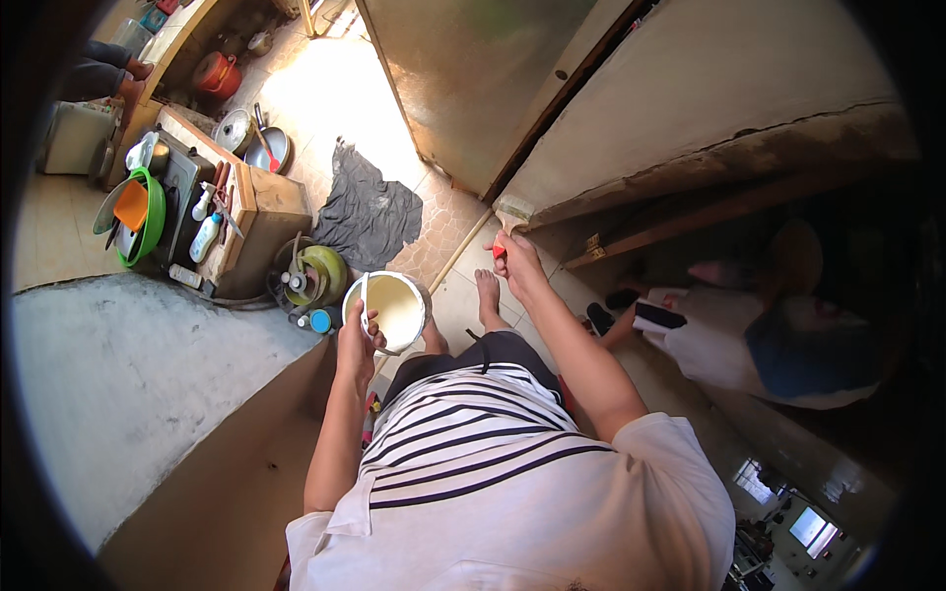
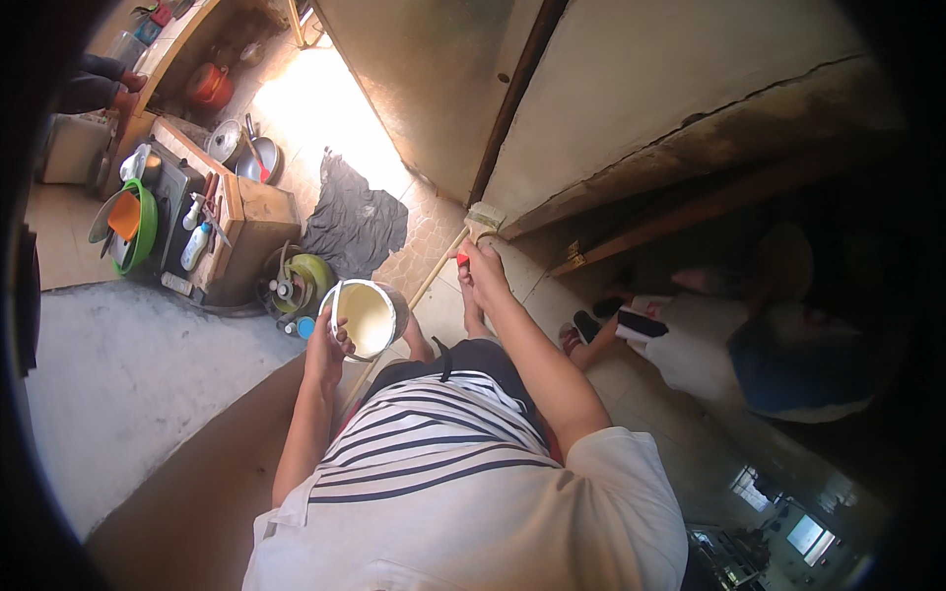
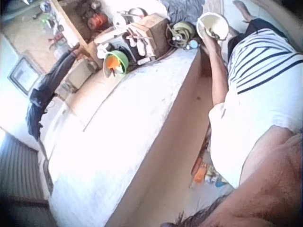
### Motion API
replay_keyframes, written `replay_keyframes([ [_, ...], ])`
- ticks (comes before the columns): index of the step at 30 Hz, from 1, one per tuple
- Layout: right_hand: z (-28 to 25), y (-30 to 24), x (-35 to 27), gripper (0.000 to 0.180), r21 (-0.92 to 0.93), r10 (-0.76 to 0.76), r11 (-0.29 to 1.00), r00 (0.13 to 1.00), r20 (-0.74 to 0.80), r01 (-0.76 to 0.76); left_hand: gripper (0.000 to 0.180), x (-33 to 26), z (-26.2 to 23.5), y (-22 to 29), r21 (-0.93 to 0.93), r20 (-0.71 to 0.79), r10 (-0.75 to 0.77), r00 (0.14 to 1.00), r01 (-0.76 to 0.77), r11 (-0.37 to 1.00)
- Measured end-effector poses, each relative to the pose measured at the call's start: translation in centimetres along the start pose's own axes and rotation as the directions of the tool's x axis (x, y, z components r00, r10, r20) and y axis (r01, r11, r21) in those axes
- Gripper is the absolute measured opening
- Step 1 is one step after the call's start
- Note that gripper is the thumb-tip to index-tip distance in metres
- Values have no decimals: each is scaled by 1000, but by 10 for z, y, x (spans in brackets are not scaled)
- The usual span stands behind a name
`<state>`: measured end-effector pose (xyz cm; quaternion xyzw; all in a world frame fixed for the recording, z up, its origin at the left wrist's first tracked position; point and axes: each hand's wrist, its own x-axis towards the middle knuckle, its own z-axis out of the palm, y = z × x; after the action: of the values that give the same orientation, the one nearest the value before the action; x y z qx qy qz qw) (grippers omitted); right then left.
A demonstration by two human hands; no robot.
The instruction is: The person stirs paint in a small bowl and uses a brush to apply it to a wall and a door frame.
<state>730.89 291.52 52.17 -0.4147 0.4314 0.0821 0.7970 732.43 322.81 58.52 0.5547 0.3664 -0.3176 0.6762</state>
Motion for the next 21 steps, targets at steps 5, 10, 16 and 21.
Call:
replay_keyframes([
  [5, -29, 18, 92, 21, 133, 48, 990, 998, -28, -43, 48, -4, -3, -1, 19, -21, -8, 1000, 8, 1000],
  [10, -13, -17, 90, 22, 255, -76, 961, 988, -132, 108, 47, -2, -10, -6, 34, -31, -24, 999, 25, 999],
  [16, 37, -69, -39, 21, 107, -392, 910, 916, -88, 400, 50, 6, -17, -13, 2, -44, -15, 999, 15, 1000],
  [21, 49, -126, -132, 20, 34, -631, 776, 776, 10, 630, 45, 11, -24, -8, 36, 36, -23, 999, 22, 999],
])
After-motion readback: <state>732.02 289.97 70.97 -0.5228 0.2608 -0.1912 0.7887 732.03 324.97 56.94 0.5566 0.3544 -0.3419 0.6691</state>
